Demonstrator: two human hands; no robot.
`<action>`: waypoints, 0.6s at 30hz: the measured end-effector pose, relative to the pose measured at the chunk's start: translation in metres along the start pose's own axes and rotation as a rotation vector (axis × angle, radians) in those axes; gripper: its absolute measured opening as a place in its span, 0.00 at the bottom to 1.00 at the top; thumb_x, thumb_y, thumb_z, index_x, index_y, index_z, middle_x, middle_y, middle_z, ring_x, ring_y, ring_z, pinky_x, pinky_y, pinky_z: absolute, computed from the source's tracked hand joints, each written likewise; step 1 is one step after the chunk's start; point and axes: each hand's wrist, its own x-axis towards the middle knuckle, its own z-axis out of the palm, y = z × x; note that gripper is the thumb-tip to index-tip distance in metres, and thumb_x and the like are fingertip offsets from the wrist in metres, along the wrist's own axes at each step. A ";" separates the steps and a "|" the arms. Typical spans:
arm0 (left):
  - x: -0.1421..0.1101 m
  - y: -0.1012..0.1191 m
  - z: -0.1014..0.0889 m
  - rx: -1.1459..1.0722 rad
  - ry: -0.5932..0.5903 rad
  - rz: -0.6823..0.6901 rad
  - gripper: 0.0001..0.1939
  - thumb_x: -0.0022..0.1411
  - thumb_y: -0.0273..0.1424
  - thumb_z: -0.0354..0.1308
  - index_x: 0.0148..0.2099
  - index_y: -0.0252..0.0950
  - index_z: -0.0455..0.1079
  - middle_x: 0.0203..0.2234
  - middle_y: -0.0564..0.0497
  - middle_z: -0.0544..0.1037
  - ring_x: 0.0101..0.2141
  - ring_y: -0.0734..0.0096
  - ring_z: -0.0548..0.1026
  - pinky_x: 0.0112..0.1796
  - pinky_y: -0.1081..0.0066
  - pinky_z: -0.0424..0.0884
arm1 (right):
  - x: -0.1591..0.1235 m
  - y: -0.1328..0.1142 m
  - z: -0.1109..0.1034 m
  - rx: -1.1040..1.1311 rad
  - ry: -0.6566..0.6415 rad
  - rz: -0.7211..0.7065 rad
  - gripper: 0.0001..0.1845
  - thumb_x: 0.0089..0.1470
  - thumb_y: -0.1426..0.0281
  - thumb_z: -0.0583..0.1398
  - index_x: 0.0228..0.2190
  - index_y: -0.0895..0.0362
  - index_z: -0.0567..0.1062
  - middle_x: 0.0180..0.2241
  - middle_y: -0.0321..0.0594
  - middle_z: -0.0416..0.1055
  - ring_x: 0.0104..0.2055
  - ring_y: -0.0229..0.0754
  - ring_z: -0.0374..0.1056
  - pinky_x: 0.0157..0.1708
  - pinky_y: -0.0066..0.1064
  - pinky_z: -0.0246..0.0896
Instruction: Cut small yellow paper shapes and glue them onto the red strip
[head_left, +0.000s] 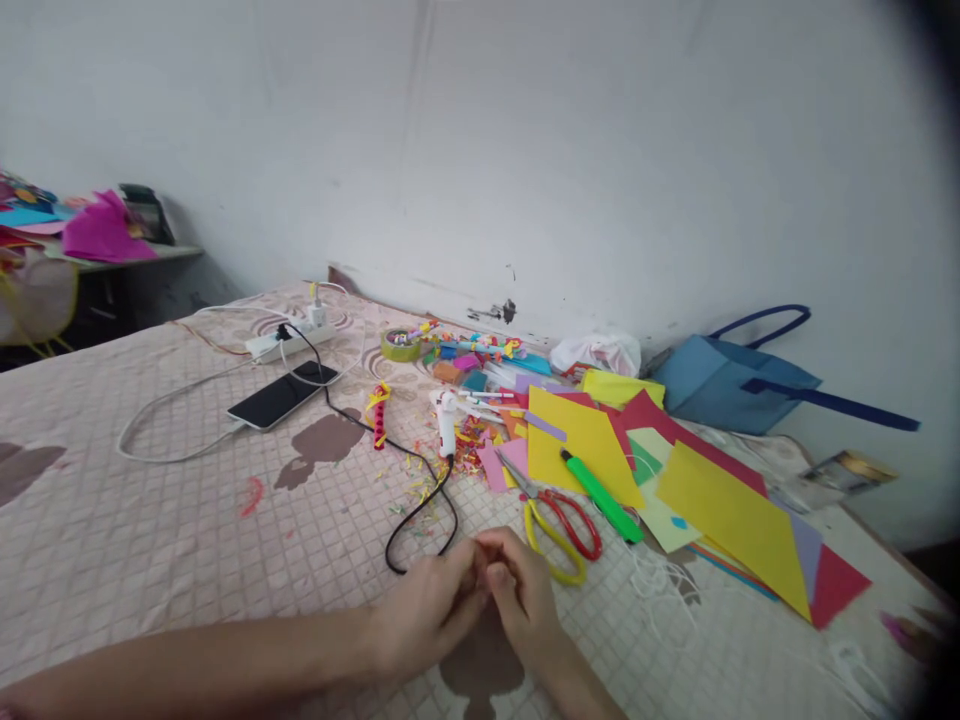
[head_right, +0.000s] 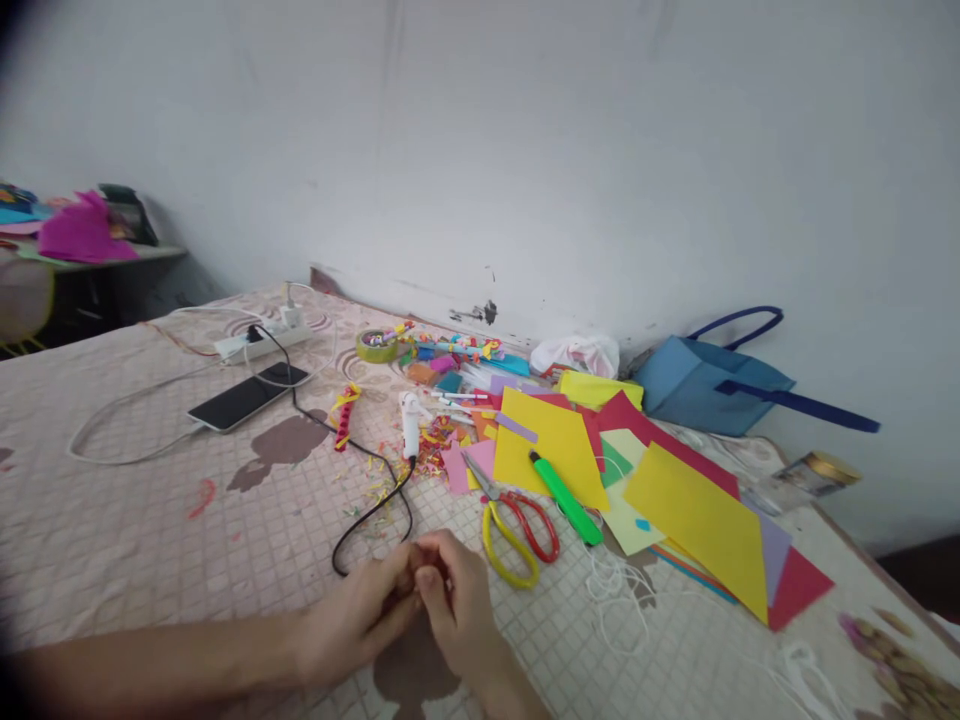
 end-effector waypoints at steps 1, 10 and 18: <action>0.001 -0.001 0.000 -0.041 0.007 -0.004 0.04 0.63 0.28 0.42 0.41 0.36 0.55 0.23 0.55 0.68 0.22 0.75 0.64 0.22 0.75 0.56 | 0.000 0.000 0.002 0.019 0.000 0.024 0.13 0.58 0.63 0.50 0.32 0.56 0.70 0.23 0.36 0.66 0.25 0.39 0.63 0.24 0.27 0.57; 0.003 -0.001 -0.004 -0.118 0.039 0.020 0.18 0.61 0.25 0.45 0.54 0.38 0.53 0.23 0.57 0.64 0.22 0.76 0.63 0.23 0.76 0.57 | 0.002 0.005 0.006 0.121 0.088 0.141 0.12 0.58 0.64 0.53 0.42 0.53 0.69 0.37 0.41 0.72 0.39 0.43 0.69 0.38 0.31 0.64; -0.002 0.000 -0.006 0.085 0.128 0.318 0.17 0.59 0.23 0.48 0.51 0.38 0.56 0.26 0.55 0.71 0.24 0.75 0.68 0.27 0.76 0.62 | 0.003 0.007 0.009 0.512 0.072 0.282 0.26 0.56 0.49 0.46 0.42 0.54 0.68 0.20 0.32 0.61 0.18 0.36 0.57 0.16 0.25 0.54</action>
